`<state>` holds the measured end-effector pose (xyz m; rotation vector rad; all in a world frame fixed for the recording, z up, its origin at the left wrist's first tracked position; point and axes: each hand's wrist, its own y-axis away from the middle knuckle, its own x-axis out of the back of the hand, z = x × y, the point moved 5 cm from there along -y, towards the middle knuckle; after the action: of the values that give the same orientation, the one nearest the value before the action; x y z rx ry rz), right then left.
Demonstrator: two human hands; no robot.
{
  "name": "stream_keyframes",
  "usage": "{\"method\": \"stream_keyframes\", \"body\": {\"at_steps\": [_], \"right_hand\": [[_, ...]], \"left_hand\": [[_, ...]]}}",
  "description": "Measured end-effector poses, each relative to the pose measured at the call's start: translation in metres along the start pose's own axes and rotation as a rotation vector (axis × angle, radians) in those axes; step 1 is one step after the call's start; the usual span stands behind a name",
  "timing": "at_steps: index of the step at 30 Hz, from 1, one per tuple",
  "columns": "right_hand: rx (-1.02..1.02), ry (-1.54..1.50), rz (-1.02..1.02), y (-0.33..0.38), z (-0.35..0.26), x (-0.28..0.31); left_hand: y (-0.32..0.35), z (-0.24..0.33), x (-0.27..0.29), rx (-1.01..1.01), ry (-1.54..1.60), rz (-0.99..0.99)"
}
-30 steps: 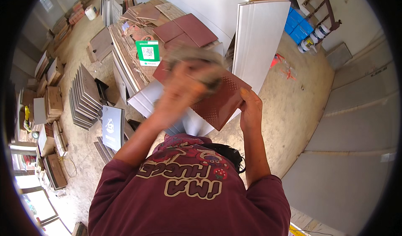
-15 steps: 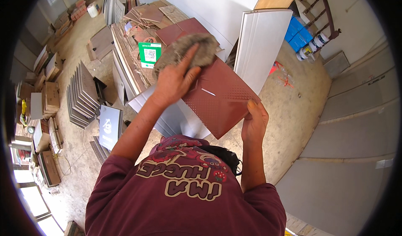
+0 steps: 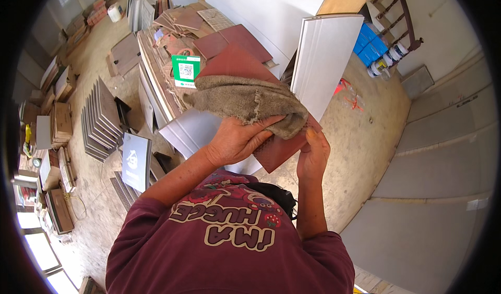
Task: The person wipes dust and debris off of several brown patterned tiles with a cloth before placing them onto a stack.
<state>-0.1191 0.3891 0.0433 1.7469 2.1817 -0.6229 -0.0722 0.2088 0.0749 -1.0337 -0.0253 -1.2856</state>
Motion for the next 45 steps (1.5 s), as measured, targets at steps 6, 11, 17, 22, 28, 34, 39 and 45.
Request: {"method": "stream_keyframes", "body": {"at_steps": [6,11,17,22,28,34,39,45], "right_hand": [[0.034,-0.045,-0.007,0.006,-0.005,0.003],[0.049,-0.037,0.034,0.012,-0.015,-0.002],[0.03,0.01,0.028,0.015,-0.017,0.006],[0.023,0.039,0.047,0.012,-0.019,0.008],[-0.006,-0.002,0.129,0.009,-0.019,0.017],[0.064,0.005,0.079,0.005,-0.018,0.008],[0.048,-0.007,-0.002,0.009,-0.012,-0.002],[0.014,-0.06,-0.033,0.018,-0.005,-0.009]], "left_hand": [[-0.025,-0.009,0.03,0.043,-0.134,0.041],[-0.037,-0.041,0.061,0.106,-0.196,0.24],[-0.017,-0.079,0.081,0.144,-0.071,0.51],[0.003,-0.115,0.074,0.355,0.468,0.77],[0.03,-0.134,0.063,0.671,1.384,0.954],[0.024,-0.09,0.029,0.755,1.693,0.628],[0.018,-0.08,0.023,0.711,1.666,0.558],[0.018,-0.08,0.031,0.859,1.606,0.629]]}}
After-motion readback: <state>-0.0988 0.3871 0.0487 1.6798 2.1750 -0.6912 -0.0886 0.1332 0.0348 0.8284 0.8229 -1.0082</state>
